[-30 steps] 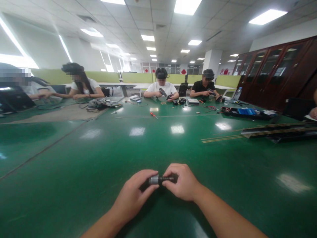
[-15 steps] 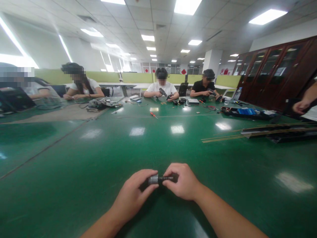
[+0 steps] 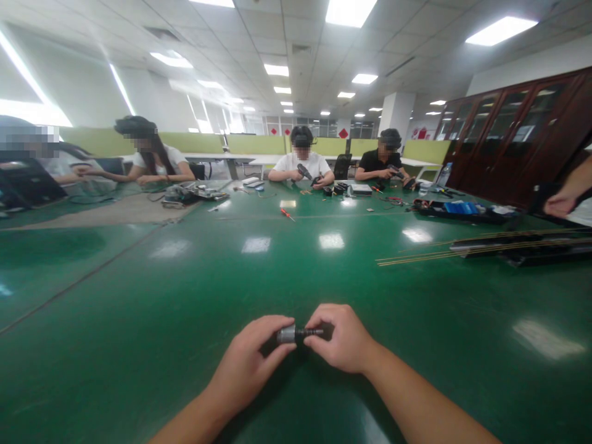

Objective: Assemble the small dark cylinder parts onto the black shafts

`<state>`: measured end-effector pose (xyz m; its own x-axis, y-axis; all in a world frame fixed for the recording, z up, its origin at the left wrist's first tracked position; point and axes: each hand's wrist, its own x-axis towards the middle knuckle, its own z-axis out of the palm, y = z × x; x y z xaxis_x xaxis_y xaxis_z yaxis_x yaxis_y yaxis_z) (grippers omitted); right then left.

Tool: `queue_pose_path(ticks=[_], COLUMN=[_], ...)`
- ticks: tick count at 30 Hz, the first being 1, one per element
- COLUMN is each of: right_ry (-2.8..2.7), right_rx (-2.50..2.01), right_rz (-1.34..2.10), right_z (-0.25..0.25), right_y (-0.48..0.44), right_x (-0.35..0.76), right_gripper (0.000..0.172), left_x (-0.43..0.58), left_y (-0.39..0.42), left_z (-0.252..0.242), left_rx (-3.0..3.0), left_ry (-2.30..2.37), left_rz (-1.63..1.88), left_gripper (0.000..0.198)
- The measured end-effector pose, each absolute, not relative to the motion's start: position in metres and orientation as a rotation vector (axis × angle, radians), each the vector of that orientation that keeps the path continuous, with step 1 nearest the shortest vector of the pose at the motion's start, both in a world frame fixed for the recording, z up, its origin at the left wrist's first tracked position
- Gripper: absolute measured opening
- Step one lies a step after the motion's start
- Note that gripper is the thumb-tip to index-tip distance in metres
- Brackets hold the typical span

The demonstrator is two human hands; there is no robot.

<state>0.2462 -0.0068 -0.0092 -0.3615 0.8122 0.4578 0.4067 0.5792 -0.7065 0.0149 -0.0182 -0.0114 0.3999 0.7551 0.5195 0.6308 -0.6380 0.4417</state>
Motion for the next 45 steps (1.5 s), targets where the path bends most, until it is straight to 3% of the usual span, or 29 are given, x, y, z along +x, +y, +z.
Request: queue_pose_path(ticks=[45], right_ry=[-1.989], right_rx=[-0.987], right_rz=[0.607], right_z=[-0.0113], right_y=[-0.0039], right_x=[0.2490], right_gripper=[0.005], left_x=[0.0096], left_y=[-0.0155], left_z=[-0.0162], left_rx=[2.486], left_ry=[1.265], left_rz=[1.048], left_gripper=[0.029])
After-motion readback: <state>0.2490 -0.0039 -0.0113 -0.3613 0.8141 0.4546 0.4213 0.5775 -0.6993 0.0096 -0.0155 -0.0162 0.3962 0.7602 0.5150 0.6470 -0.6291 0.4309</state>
